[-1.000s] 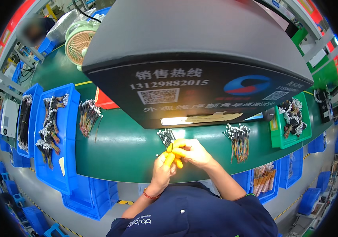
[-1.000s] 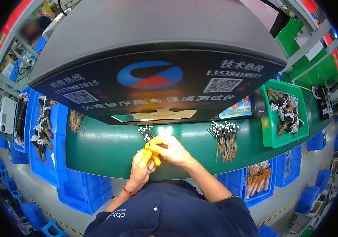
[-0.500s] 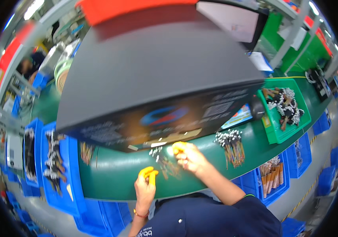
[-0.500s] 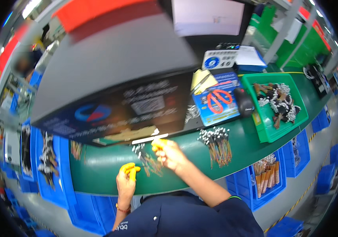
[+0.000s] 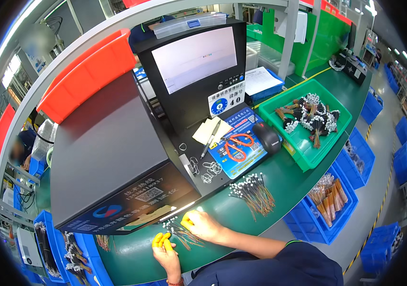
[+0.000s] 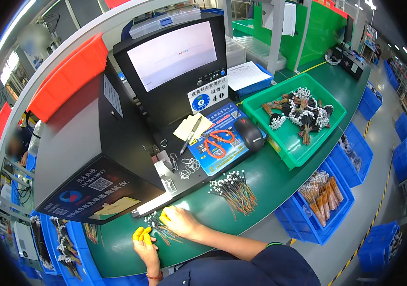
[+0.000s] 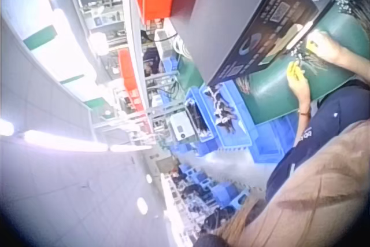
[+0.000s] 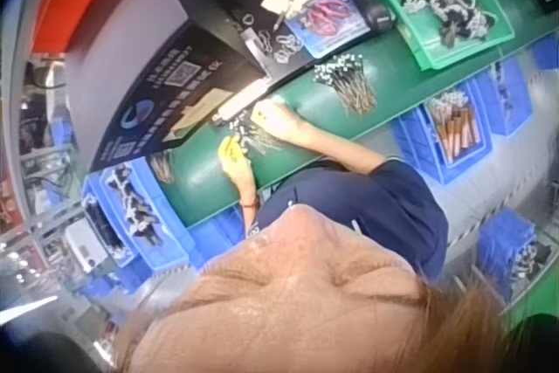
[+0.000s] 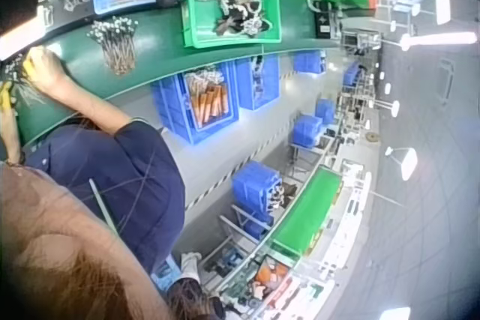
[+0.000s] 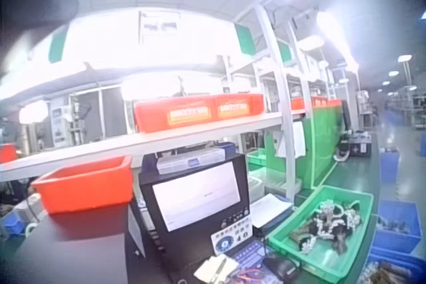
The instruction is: The person bundles wire harness components by manipulating them with pliers and securing them with rubber bands.
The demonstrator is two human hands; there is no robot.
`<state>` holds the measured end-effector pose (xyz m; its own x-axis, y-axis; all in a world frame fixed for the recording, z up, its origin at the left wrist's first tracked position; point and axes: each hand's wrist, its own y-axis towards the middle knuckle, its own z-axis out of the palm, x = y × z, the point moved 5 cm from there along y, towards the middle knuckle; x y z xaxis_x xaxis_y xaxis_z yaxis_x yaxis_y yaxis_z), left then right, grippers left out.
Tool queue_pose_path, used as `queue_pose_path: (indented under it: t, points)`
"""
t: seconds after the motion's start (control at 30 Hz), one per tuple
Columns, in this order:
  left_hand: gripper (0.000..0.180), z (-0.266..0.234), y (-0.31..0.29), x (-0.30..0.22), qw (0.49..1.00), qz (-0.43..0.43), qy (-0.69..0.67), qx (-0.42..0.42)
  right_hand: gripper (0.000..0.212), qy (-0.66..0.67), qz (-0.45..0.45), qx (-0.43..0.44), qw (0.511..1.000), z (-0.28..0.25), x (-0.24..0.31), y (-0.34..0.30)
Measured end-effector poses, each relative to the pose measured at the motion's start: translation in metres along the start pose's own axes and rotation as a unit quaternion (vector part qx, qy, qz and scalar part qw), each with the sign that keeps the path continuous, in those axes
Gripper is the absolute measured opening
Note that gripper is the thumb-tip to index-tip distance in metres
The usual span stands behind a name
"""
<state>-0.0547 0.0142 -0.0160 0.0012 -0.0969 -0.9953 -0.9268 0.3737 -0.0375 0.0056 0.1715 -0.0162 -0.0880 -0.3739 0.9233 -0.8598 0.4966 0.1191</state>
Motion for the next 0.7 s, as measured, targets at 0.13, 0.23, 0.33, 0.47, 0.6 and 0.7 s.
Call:
queue_pose_path:
  t: [0.13,0.23,0.33,0.47,0.6,0.7]
  points:
    - [0.025,-0.004,0.001,0.002,0.999,0.003,-0.042,-0.029,0.03,-0.199,-0.016,-0.011,0.98,0.001,0.01,-0.003]
    - [0.025,-0.006,-0.003,0.0,0.997,0.03,-0.049,-0.049,0.033,-0.266,-0.025,0.015,0.963,0.014,0.033,-0.008]
    - [0.026,-0.008,-0.003,0.002,0.994,0.036,-0.072,-0.069,0.031,-0.335,-0.082,0.012,0.939,0.032,0.046,-0.012]
    - [0.028,-0.007,-0.001,0.002,0.995,0.03,-0.069,-0.069,0.018,-0.386,-0.061,-0.001,0.921,0.041,0.036,-0.01]
    - [0.029,-0.017,-0.005,-0.004,0.994,0.024,-0.056,-0.092,0.013,-0.42,-0.137,-0.001,0.897,0.023,0.042,-0.016]
    - [0.028,-0.013,-0.004,-0.008,0.995,0.011,-0.077,-0.06,0.011,-0.405,-0.07,0.004,0.912,-0.013,0.016,-0.032]
